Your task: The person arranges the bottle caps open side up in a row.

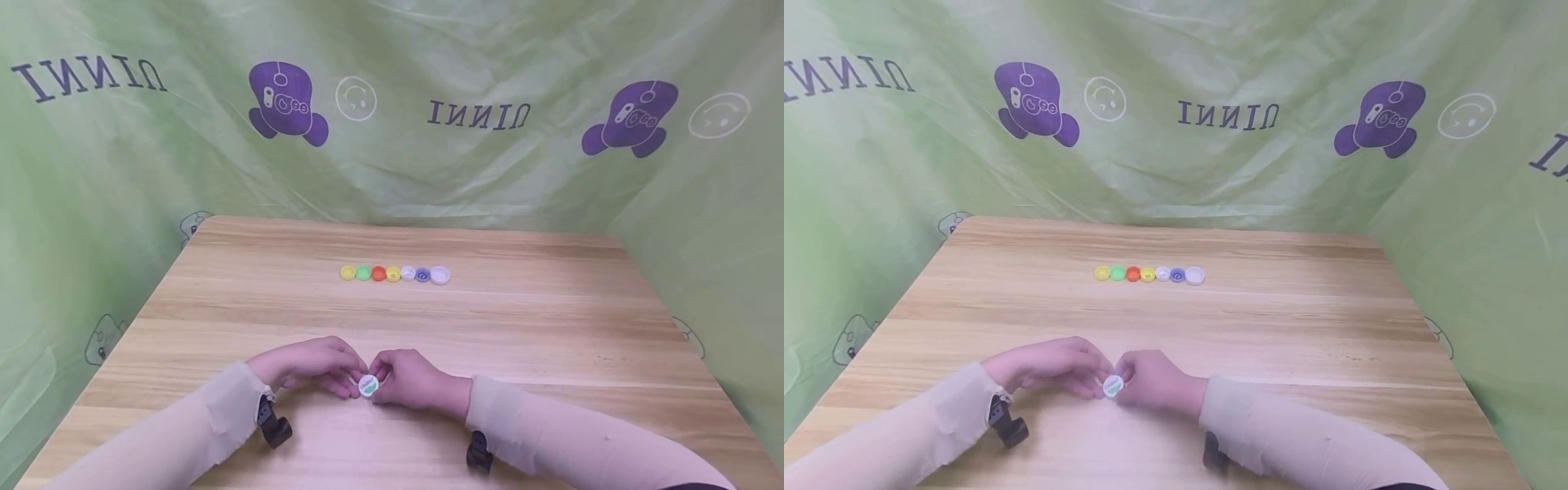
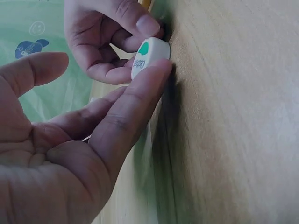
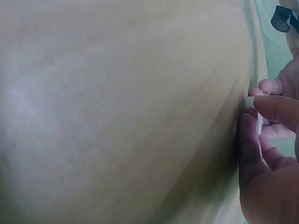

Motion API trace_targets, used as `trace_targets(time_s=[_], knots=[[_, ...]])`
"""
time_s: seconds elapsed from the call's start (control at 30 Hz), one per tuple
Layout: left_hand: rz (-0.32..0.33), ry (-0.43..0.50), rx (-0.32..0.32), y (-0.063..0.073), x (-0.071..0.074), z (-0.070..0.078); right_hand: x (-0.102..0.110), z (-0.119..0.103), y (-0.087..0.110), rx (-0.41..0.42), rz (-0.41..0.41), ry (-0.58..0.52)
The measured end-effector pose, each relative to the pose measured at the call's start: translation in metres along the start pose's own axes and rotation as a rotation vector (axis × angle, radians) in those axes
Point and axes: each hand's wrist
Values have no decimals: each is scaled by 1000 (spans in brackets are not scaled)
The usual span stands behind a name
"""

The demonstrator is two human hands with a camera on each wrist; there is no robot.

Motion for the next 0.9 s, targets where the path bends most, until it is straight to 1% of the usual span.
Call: trace_targets(time_s=[0.07,0.17,0.23,0.37,0.5,0.63,0.77,0.9], knots=[[1,15,-15,-2,0,0,2,1,-2,-7,10,25],[11,14,-34,-7,2,2,8,0,-5,-24,22,54],[33,4,-41,-11,4,3,13,0,-7,-42,31,61],[93,-14,-40,-19,9,7,24,-1,-11,-82,36,34],[155,-39,-43,-28,14,13,37,0,-14,-97,50,-45],[234,-48,-57,-37,18,18,49,2,-16,-87,96,-136],[305,-15,-97,-49,22,22,61,6,-18,-85,135,-237],[356,71,-160,-59,24,29,73,10,-21,-88,157,-367]])
Point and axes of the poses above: each hand's wrist, its own y-axis away from the middle knuckle, its own x-axis out of the back of the hand, z = x × y, and after that the axes turned 14 degrees about -z, right-handed
